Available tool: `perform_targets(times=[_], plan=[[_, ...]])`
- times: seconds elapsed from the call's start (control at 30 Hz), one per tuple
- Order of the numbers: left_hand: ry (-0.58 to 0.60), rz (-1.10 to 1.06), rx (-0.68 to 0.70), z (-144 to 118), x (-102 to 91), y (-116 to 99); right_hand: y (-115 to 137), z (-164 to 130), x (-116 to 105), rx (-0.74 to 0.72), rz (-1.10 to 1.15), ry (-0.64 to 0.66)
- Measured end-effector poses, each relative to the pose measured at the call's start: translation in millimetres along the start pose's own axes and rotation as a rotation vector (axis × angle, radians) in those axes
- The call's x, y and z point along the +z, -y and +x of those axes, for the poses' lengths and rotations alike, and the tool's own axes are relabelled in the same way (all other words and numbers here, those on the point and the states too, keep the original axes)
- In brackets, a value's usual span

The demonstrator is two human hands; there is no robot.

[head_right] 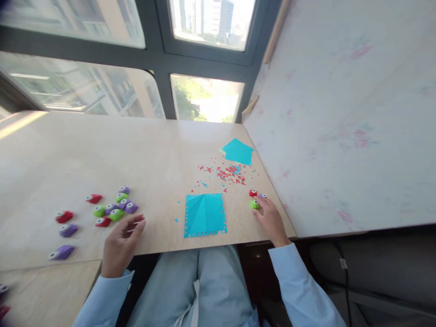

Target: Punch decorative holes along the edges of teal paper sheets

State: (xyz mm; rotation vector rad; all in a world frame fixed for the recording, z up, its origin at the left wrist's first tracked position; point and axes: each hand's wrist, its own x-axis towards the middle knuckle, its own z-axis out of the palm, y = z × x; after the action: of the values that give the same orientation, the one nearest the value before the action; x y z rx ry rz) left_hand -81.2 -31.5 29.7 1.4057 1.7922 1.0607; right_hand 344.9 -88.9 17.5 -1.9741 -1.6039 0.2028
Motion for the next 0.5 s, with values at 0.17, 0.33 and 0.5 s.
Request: perform_targets(times=[0.17, 0.33, 0.5], plan=[[-0.226, 0.178, -0.017, 8, -24.7, 17, 15, -20, -2, 0.03, -0.042, -0.229], [-0.164, 0.396, -0.052, 21, -28.6, 16, 35, -49, 12, -0.01, 0.1, -0.151], [-0.121, 0.513, -0.098, 31, -25.0, 14, 35, -60, 32, -0.024, 0.153, -0.022]])
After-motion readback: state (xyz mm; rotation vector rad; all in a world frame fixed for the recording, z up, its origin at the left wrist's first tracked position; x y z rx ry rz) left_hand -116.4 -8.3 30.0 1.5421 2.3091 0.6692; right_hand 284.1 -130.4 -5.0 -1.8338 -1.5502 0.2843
